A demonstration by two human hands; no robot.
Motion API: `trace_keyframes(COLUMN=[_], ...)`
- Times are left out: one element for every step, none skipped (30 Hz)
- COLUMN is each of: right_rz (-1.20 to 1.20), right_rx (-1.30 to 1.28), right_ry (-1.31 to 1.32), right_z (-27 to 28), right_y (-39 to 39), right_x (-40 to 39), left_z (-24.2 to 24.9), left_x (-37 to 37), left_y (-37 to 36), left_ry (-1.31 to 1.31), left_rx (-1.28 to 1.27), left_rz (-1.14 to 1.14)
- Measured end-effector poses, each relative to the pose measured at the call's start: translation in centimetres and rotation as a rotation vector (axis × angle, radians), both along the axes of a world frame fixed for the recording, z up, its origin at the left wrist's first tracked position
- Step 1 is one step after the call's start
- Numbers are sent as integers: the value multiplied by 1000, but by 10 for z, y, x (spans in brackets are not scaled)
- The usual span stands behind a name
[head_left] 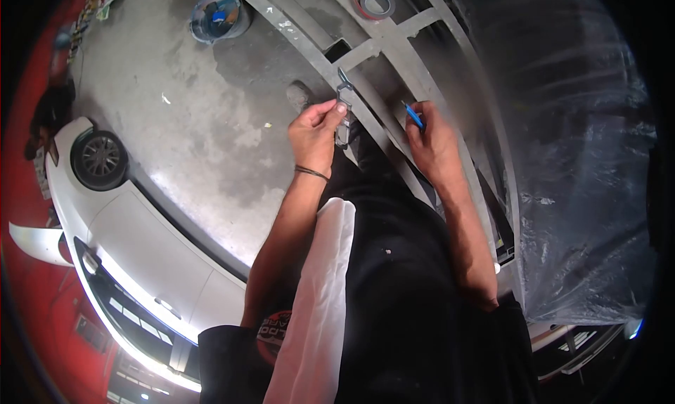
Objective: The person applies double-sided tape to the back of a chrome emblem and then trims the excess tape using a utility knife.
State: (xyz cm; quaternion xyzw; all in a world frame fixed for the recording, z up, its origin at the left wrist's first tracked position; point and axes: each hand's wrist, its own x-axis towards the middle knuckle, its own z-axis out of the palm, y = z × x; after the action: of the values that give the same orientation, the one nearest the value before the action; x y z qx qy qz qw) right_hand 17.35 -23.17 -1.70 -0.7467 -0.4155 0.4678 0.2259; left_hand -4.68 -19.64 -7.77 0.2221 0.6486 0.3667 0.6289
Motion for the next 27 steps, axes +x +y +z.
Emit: trace_keyframes(right_rz=[45, 90, 90, 124, 156, 153, 193, 234, 275, 278, 304, 331, 334, 351, 369, 372, 382, 394, 402, 405, 408, 414, 409, 403, 406, 410, 412], right_rx=[-47, -92, -94, -93, -94, -97, -25, 47, 107, 103, 155, 207, 202, 138, 73, 70, 137, 203, 203, 246, 288, 287, 323, 359, 360, 381, 403], right_ry=[-93, -186, -182, -181, -181, -180, -202, -224, -245, -243, -232, -220, -217, -194, -171, -169, -194, -217, -215, -220, -224, -219, -209, -200, -199, -198, -196], right_z=[2, 4, 6, 8, 8, 4, -3, -7, -7, -6, -5, -4, -1, 3, 5, 4, 3, 2, 0, -3, -6, -8, -11, -12, -13, -14, -14], right_y=[2, 4, 6, 6, 6, 6, 4, 3, 3, 5, 7, 10, 13, 17, 19, 19, 19, 18, 17, 17, 16, 14, 12, 12, 12, 12, 13], right_x=[-1, -4, -7, -10, -12, -14, -16, -18, -20, -21, -23, -25, -29, -33, -37, -41, -44, -46, -47, -46, -46, -45, -44, -43, -43, -42, -42], left_z=[1, 2, 1, 2, 2, 2, 2, 1, 3, 5, 6, 8, 12, 14, 14, 14, 14, 14, 14, 13, 14, 15, 17, 15, 12, 10, 11], left_x=[0, -1, -1, 0, 0, 1, 1, 1, 1, 1, 1, 1, 2, 2, 2, 4, 5, 5, 5, 5, 5, 4, 3, 2, 1, 0, 0], left_y=[-1, 0, 0, 0, -1, 0, 0, -1, 1, 2, 4, 6, 9, 11, 11, 11, 11, 10, 10, 11, 12, 13, 14, 14, 14, 13, 13], left_ry=[-8, -16, -13, -12, -14, -13, 6, 25, 26, 39, 52, 55, 44, 33, 34, 29, 24, 25, 15, 5, 8, 9, 9, 10, 2, -6, -6], left_rx=[-1, 0, -2, 2, 4, 2, 5, 7, 3, -12, -26, -32, -65, -98, -102, -98, -93, -95, -84, -71, -71, -84, -96, -96, -87, -79, -79], left_rz=[0, 1, 1, 3, 3, 0, -6, -9, -8, -13, -17, -14, -12, -10, -7, 8, 24, 31, 30, 28, 35, 24, 14, 19, 5, -10, -7])
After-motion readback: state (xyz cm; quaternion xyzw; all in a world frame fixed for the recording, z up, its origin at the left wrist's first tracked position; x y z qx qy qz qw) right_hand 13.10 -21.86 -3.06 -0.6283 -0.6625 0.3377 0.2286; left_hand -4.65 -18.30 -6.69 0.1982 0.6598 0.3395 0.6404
